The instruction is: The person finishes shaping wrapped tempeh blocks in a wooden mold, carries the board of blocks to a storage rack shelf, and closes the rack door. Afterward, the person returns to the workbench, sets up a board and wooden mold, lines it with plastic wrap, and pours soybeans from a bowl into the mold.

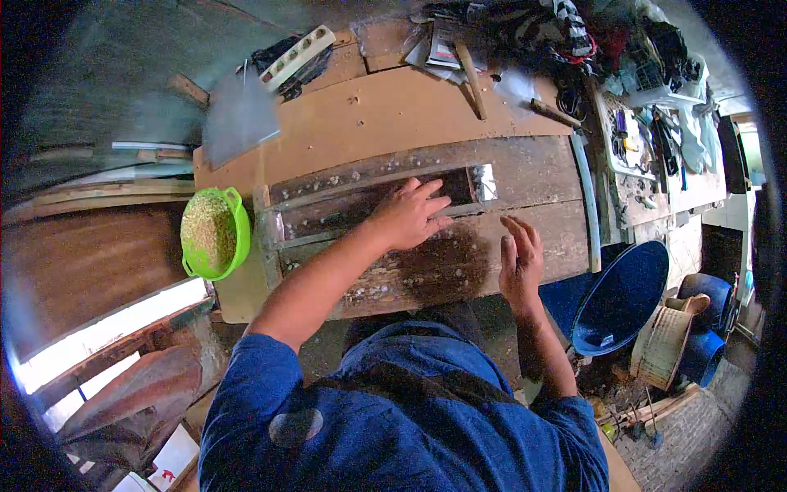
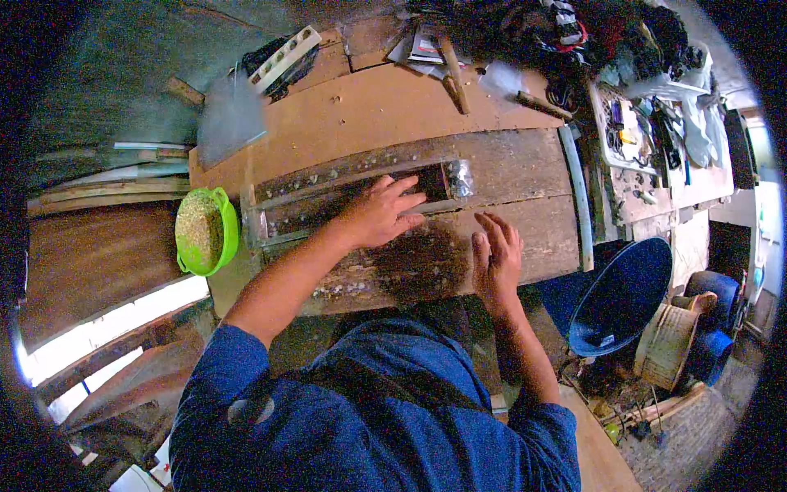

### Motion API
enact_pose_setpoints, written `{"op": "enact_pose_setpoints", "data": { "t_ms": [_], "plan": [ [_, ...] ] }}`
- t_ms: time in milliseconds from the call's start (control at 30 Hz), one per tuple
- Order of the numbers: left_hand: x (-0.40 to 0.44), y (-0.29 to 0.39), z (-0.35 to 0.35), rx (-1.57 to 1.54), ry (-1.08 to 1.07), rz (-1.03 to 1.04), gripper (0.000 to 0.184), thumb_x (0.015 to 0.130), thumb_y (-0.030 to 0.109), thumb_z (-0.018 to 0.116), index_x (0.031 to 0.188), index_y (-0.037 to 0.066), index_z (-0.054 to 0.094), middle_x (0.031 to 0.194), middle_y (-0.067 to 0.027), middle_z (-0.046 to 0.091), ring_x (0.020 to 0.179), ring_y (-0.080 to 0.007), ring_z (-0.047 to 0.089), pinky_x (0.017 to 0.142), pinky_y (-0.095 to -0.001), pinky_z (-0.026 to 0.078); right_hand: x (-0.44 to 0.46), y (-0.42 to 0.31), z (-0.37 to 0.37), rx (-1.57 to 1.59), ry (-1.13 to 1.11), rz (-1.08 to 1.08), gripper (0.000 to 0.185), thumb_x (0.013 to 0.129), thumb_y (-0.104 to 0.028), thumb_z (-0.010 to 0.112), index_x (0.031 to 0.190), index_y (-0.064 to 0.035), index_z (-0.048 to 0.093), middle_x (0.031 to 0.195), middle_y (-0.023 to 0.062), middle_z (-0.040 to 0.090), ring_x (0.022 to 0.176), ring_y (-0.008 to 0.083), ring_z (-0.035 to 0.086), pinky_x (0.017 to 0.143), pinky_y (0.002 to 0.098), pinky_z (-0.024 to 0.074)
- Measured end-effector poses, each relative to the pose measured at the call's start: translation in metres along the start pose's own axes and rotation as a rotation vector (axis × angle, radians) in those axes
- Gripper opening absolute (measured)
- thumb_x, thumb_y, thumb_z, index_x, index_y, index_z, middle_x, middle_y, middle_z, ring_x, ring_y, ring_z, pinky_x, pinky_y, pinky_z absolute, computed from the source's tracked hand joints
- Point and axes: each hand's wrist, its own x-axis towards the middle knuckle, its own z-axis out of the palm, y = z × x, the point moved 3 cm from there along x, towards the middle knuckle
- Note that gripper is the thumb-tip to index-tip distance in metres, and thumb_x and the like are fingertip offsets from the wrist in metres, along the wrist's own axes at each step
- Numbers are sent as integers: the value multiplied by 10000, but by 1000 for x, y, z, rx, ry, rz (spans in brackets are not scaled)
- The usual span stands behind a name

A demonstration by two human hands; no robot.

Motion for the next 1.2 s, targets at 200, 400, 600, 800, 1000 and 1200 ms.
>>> {"op": "enact_pose_setpoints", "data": {
  "t_ms": [200,400,600,800,1000,1200],
  "plan": [
    [-8,0,-1,-25,32,-48,455,961,406,549,1273,82,617,1414,-194,494,1203,-405,502,1043,-486,407,26,8,-2,2,87,-24,271,950,-196,571,1167,-61,661,1171,156,632,1125,337,564,989,433,413],
    [-52,-1,-14,90,71,-192,459,952,373,563,1328,109,574,1397,-145,517,1253,-327,486,1055,-522,370,123,21,7,-24,64,34,279,947,-242,606,1145,-55,666,1101,187,662,966,378,635,886,455,491],
    [-116,0,-9,244,210,-427,593,932,331,592,1482,196,417,1517,-107,392,1400,-335,335,1124,-565,246,233,70,69,-268,-134,156,445,920,-366,636,1223,-40,620,1157,226,668,1089,388,637,905,436,507],
    [-170,9,-3,268,281,-623,738,890,392,629,1538,214,324,1605,-238,141,1465,-494,107,1140,-672,95,263,67,92,-368,-224,117,513,844,-307,680,1234,9,570,1096,263,666,1062,418,631,895,476,507],
    [-195,10,6,169,325,-759,723,898,396,630,1536,261,318,1611,-213,111,1456,-499,118,1141,-659,122,286,101,116,-474,-250,120,348,852,-280,635,1091,-27,631,1067,248,674,1043,421,635,858,498,513],
    [-205,10,15,143,274,-788,761,899,425,625,1549,216,288,1604,-259,69,1456,-518,75,1141,-662,93,298,99,119,-532,-287,254,399,871,-379,616,1050,-25,659,1059,244,681,1029,415,643,862,501,511]
  ]
}}
